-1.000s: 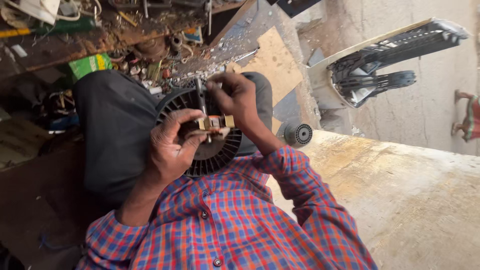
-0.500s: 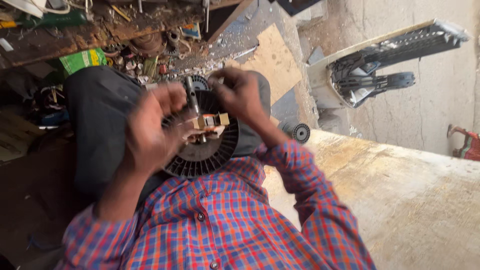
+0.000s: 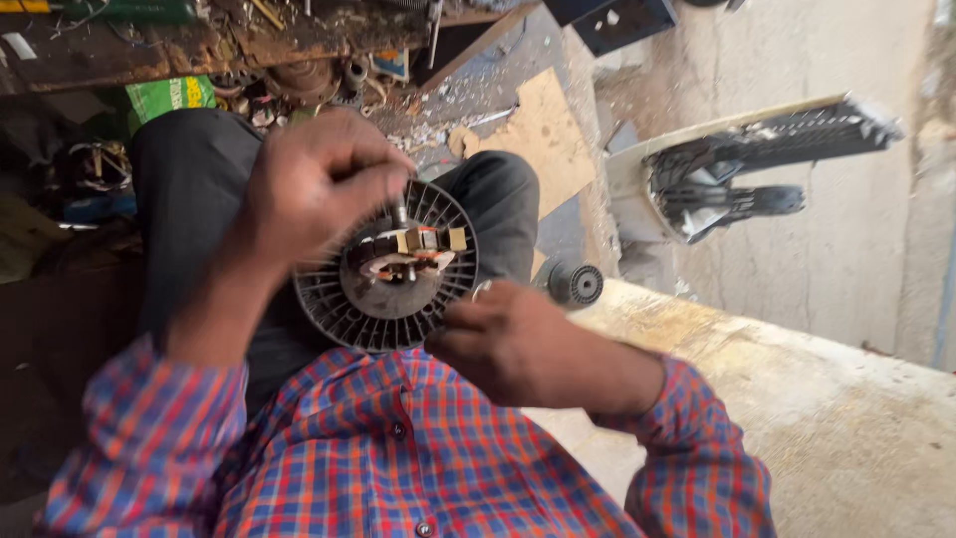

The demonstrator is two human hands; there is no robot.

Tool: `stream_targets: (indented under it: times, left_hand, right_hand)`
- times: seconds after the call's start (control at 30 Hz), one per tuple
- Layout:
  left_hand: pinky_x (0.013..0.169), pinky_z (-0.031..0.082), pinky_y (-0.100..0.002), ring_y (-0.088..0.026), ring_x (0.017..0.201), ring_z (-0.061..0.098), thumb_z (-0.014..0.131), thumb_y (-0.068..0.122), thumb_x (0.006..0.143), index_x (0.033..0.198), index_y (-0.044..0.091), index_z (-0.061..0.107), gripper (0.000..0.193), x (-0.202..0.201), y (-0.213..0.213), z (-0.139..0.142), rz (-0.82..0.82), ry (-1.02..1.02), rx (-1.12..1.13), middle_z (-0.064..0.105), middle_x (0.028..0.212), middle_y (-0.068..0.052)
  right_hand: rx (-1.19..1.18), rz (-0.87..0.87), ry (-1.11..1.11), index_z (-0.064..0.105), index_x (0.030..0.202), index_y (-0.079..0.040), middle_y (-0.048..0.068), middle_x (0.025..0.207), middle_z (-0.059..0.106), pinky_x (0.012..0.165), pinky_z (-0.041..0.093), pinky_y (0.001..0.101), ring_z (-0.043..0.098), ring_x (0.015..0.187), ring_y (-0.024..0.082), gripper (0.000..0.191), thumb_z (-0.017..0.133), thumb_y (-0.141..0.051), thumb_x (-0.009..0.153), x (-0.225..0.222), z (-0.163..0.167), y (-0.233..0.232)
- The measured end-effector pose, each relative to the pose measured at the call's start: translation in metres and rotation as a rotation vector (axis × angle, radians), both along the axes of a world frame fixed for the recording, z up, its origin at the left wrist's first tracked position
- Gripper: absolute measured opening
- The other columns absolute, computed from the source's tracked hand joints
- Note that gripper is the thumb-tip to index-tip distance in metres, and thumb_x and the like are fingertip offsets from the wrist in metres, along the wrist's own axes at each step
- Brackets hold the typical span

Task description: The person sits with a small electric motor armature and fan housing on their lap and works on it by hand, fitting and pressing components and manipulating wire and small parts on the assembly. They occasionally reach to the cluttered workbench to pick up or set down small items, then resume working on the motor.

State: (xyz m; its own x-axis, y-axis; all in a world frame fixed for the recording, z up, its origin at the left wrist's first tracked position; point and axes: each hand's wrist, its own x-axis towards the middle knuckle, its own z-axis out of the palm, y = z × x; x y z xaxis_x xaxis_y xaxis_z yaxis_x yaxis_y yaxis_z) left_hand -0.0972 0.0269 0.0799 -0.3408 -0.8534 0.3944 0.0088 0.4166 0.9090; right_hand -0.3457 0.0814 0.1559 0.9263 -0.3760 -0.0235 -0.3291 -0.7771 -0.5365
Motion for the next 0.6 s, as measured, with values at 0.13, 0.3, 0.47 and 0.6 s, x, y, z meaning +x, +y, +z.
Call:
stream_targets:
  times: [0.13, 0.3, 0.47, 0.6]
  left_hand:
    - [0.064, 0.055, -0.038, -0.026, 0.073, 0.068, 0.081, 0.009, 0.086, 0.106, 0.002, 0.072, 0.023, -0.013, 0.066, 0.010, 0.077, -0.203, -0.351, 0.071, 0.089, -0.011]
    - [0.076, 0.058, -0.040, -0.027, 0.084, 0.069, 0.078, 0.008, 0.092, 0.103, 0.008, 0.068, 0.014, -0.013, 0.069, 0.015, 0.352, -0.185, -0.341, 0.066, 0.092, -0.008]
    - [0.103, 0.046, -0.052, -0.037, 0.122, 0.051, 0.077, 0.019, 0.082, 0.116, 0.004, 0.069, 0.038, -0.011, 0.046, 0.028, 0.199, -0.138, -0.086, 0.058, 0.125, -0.023]
    - [0.121, 0.025, -0.066, -0.044, 0.149, 0.025, 0.080, 0.019, 0.091, 0.112, 0.023, 0.079, 0.021, -0.021, 0.061, 0.007, 0.205, -0.548, -0.465, 0.048, 0.154, -0.016]
  right_hand:
    - [-0.322, -0.117, 0.152, 0.072, 0.092, -0.006, 0.015, 0.084, 0.062, 0.060, 0.048, 0.0458, 0.063, 0.074, 0.033, 0.019, 0.076, -0.012, 0.075, 0.027, 0.013, -0.060]
    - [0.099, -0.321, -0.234, 0.072, 0.105, -0.005, 0.011, 0.101, 0.070, 0.076, 0.057, 0.0397, 0.069, 0.091, 0.029, 0.013, 0.076, -0.015, 0.096, 0.027, -0.029, -0.116]
    - [0.121, -0.456, -0.188, 0.073, 0.099, -0.005, 0.006, 0.090, 0.066, 0.071, 0.053, 0.0325, 0.067, 0.079, 0.015, 0.009, 0.074, -0.012, 0.093, -0.026, -0.023, -0.092]
    - [-0.077, -0.018, -0.101, 0.073, 0.102, -0.006, 0.006, 0.090, 0.062, 0.072, 0.047, 0.0374, 0.061, 0.082, 0.024, 0.021, 0.085, -0.016, 0.088, -0.031, 0.006, -0.059]
